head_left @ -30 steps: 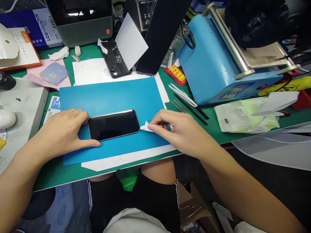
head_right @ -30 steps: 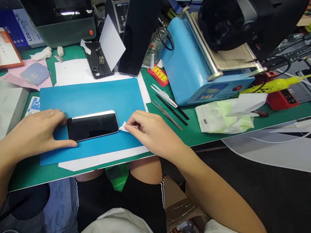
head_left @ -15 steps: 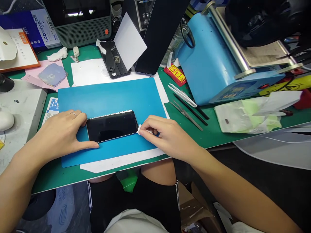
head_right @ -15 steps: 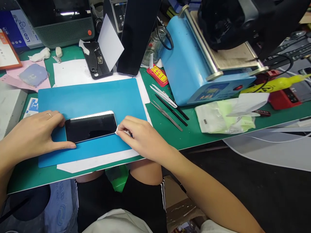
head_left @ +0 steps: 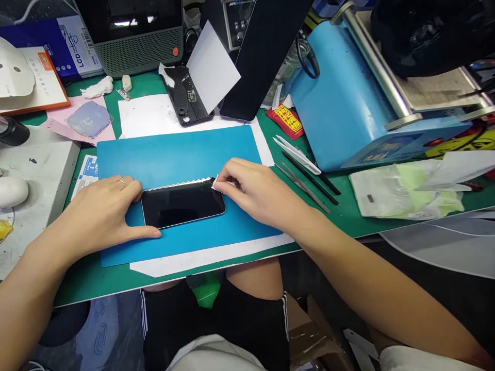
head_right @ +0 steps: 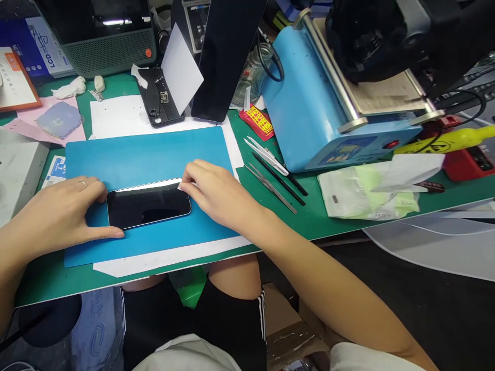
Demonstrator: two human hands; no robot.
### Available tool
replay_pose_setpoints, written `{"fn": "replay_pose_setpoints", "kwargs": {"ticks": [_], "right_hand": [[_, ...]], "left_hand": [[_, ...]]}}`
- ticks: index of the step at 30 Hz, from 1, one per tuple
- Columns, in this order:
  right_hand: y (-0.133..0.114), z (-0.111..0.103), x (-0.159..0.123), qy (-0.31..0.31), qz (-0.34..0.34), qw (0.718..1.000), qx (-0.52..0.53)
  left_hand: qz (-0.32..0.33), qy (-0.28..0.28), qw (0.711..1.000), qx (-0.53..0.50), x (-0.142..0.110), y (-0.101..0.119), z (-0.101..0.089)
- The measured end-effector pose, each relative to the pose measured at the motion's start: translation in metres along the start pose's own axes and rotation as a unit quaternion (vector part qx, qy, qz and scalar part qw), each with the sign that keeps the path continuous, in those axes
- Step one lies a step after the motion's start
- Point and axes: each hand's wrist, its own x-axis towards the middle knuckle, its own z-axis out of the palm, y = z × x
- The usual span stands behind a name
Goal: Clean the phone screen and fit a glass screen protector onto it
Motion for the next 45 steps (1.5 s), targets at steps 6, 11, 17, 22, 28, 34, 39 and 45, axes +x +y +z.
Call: {"fn": "replay_pose_setpoints", "kwargs": {"ticks": [6, 11, 17, 22, 28, 34, 39, 45], "right_hand": [[0.005, -0.002, 0.017, -0.013, 0.001, 1.000, 0.015], [0.009, -0.005, 0.031, -0.073, -0.034, 0.996, 0.030], [-0.013, 0.003, 0.062, -0.177, -0.068, 0.982, 0.000], [-0.043, 0.021, 0.079, -0.216, -0.086, 0.973, -0.020], [-0.072, 0.034, 0.092, -0.237, -0.074, 0.967, -0.052], [-0.090, 0.037, 0.086, -0.233, -0.029, 0.967, -0.099], [-0.097, 0.043, 0.070, -0.215, -0.038, 0.967, -0.134], [-0.085, 0.054, 0.038, -0.137, -0.083, 0.978, -0.136]], "left_hand": [[0.003, -0.003, 1.000, 0.013, 0.001, 0.002, 0.000], [0.023, -0.005, 0.999, 0.028, -0.001, 0.003, -0.002], [0.029, -0.029, 0.999, 0.035, -0.003, 0.006, -0.004], [0.033, -0.045, 0.997, 0.055, -0.002, 0.006, -0.003], [0.028, -0.050, 0.996, 0.065, -0.003, 0.009, -0.002], [0.041, -0.046, 0.996, 0.058, -0.004, 0.009, -0.003], [0.063, -0.030, 0.996, 0.053, -0.005, 0.006, -0.001], [0.074, -0.012, 0.995, 0.061, -0.006, 0.006, 0.001]]}}
